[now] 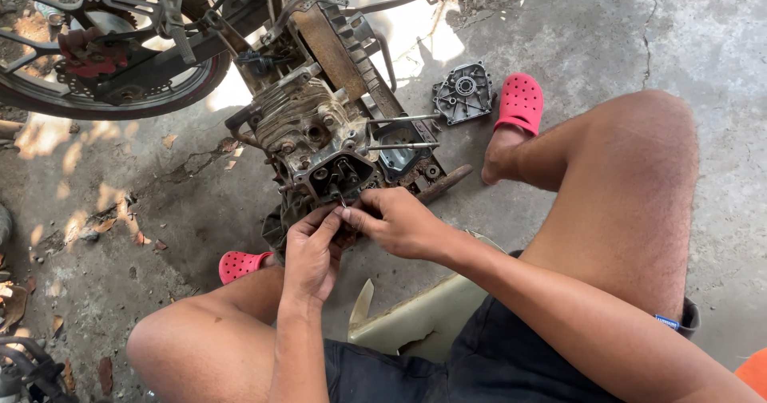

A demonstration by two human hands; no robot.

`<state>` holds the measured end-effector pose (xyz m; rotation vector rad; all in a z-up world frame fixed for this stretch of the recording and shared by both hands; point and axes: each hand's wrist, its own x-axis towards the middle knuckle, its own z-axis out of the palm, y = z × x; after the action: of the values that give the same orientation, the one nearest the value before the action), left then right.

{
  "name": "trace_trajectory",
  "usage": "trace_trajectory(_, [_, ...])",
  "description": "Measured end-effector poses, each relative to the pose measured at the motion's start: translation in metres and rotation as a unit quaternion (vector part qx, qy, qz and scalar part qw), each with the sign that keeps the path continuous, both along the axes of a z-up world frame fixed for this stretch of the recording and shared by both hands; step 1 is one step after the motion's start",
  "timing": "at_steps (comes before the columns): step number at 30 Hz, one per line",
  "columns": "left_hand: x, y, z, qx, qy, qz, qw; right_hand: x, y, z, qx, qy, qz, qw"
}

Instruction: Disassembling and repairing a motorcycle engine using hands and a wrench

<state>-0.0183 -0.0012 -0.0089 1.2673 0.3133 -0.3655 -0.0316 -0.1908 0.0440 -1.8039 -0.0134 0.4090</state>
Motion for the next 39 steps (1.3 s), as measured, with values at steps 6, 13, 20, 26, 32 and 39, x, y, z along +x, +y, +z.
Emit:
trace_trajectory(6, [0.002,0.007,-0.006,0.007,0.009,0.011,1.0,-0.004,-0.006,-0.002,-0.119,-0.144,0.069,0.98])
trace_trajectory(13, [0.003,0.001,0.009,0.063,-0.007,-0.004,0.998,0.014,0.003,-0.02,-0.092,-0.045,-0.114,0.988])
trace_trajectory(20, [0.006,0.0,0.018,0.088,-0.021,0.017,0.996,0.014,0.007,-0.032,-0.163,-0.172,-0.127,0.963])
trace_trajectory(26, [0.005,0.0,0.015,0.095,-0.028,0.02,0.995,0.012,0.014,-0.041,-0.249,-0.237,-0.133,0.929])
trace_trajectory(32, [0.003,0.0,0.015,0.096,-0.038,0.018,0.995,0.012,0.015,-0.049,-0.287,-0.269,-0.121,0.911])
trace_trajectory(39, [0.002,-0.001,0.02,0.083,-0.035,0.022,0.996,0.014,0.01,-0.049,-0.308,-0.266,-0.066,0.911])
